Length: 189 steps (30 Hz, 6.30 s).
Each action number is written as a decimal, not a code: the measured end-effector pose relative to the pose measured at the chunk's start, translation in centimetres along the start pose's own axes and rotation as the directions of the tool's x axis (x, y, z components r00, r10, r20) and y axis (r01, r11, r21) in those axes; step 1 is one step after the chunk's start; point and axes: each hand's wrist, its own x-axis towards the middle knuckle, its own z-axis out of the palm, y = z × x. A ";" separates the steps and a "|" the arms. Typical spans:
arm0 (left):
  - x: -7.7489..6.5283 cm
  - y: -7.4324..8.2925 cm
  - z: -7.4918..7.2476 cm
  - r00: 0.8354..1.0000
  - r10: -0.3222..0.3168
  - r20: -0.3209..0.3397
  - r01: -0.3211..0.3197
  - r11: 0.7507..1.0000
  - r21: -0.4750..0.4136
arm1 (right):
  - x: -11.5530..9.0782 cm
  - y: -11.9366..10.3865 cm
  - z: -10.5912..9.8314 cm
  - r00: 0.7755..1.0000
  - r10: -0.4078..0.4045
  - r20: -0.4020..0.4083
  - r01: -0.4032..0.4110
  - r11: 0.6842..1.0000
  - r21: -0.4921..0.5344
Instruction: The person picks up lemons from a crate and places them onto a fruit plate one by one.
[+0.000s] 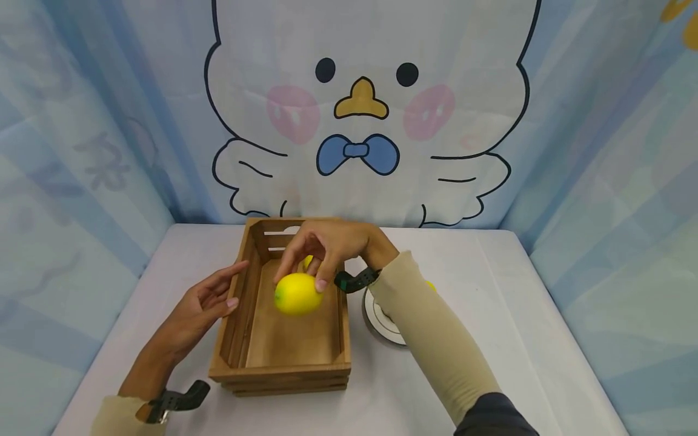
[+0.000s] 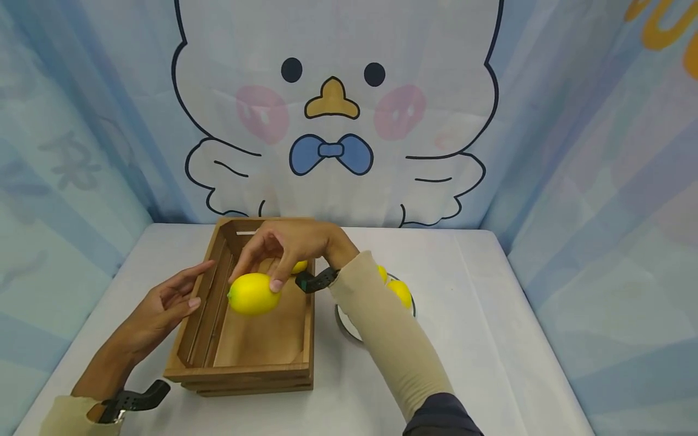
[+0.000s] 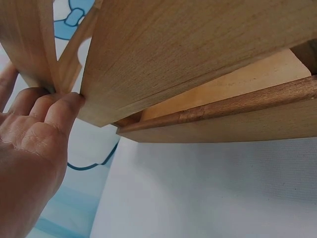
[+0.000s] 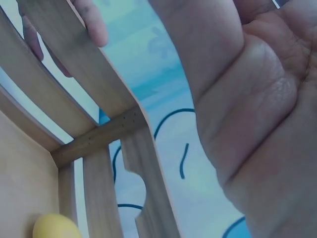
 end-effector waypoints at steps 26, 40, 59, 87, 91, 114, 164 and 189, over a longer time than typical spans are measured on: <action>0.1 -0.1 0.0 1.000 0.024 -0.006 -0.025 0.998 -0.054 | -7.1 -0.6 0.3 0.979 -0.130 -0.156 0.127 0.991 -0.033; 0.0 -0.3 -0.2 1.000 0.024 0.000 -0.024 0.999 -0.038 | -10.8 -0.1 0.7 0.959 -0.178 -0.220 0.169 0.984 -0.059; 0.1 -0.3 -0.3 1.000 0.007 -0.015 -0.007 1.000 -0.010 | -14.8 1.8 2.6 0.869 -0.188 -0.458 0.169 0.982 -0.083; 0.2 -0.3 -0.4 1.000 0.016 -0.002 -0.016 1.000 -0.023 | -14.6 7.6 6.7 0.446 0.136 -0.884 -0.319 0.948 -0.015; 0.2 -0.3 -0.4 1.000 0.025 0.005 -0.025 0.999 -0.037 | -14.1 8.7 7.3 0.357 0.153 -0.922 -0.392 0.920 0.001; 0.2 -0.3 -0.2 1.000 0.017 -0.003 -0.017 0.999 -0.036 | -10.2 10.8 10.1 0.035 -0.045 -0.998 -0.799 0.599 -0.055; 0.2 -0.2 -0.3 0.999 0.038 0.011 -0.037 0.997 -0.067 | -9.2 11.3 11.2 0.031 -0.108 -0.994 -0.956 0.286 -0.061; 0.1 -0.4 -0.2 1.000 0.024 0.007 -0.024 0.998 -0.059 | -10.5 8.3 9.9 0.122 -0.196 -0.973 -0.834 0.512 -0.207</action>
